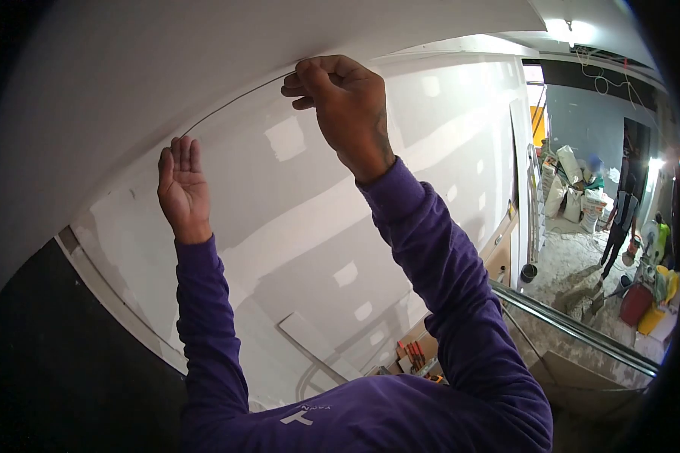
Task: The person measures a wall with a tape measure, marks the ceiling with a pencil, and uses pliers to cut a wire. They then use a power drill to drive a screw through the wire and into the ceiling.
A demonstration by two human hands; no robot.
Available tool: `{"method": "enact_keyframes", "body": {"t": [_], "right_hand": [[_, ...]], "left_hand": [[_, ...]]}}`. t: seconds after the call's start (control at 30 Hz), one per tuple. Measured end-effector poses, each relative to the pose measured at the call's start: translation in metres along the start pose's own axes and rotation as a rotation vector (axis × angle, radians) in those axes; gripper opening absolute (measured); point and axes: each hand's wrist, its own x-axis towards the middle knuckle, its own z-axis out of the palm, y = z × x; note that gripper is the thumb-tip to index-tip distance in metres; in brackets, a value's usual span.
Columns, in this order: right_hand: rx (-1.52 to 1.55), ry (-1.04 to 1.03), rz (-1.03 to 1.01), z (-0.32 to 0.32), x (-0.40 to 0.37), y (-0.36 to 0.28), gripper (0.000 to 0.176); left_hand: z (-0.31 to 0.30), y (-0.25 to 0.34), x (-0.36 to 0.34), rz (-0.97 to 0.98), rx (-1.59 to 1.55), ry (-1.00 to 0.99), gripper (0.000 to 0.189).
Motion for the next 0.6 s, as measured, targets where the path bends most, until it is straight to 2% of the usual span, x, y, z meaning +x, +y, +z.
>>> {"method": "enact_keyframes", "body": {"t": [0.37,0.6], "right_hand": [[0.011,-0.035,-0.016,-0.0028,0.0021,0.001,0.026],[0.015,-0.025,-0.019,-0.0004,0.0026,0.0034,0.025]], "left_hand": [[-0.0002,0.0012,0.0001,0.015,0.041,-0.046,0.01],[0.0026,0.0036,0.0008,0.036,0.096,0.047,0.007]]}}
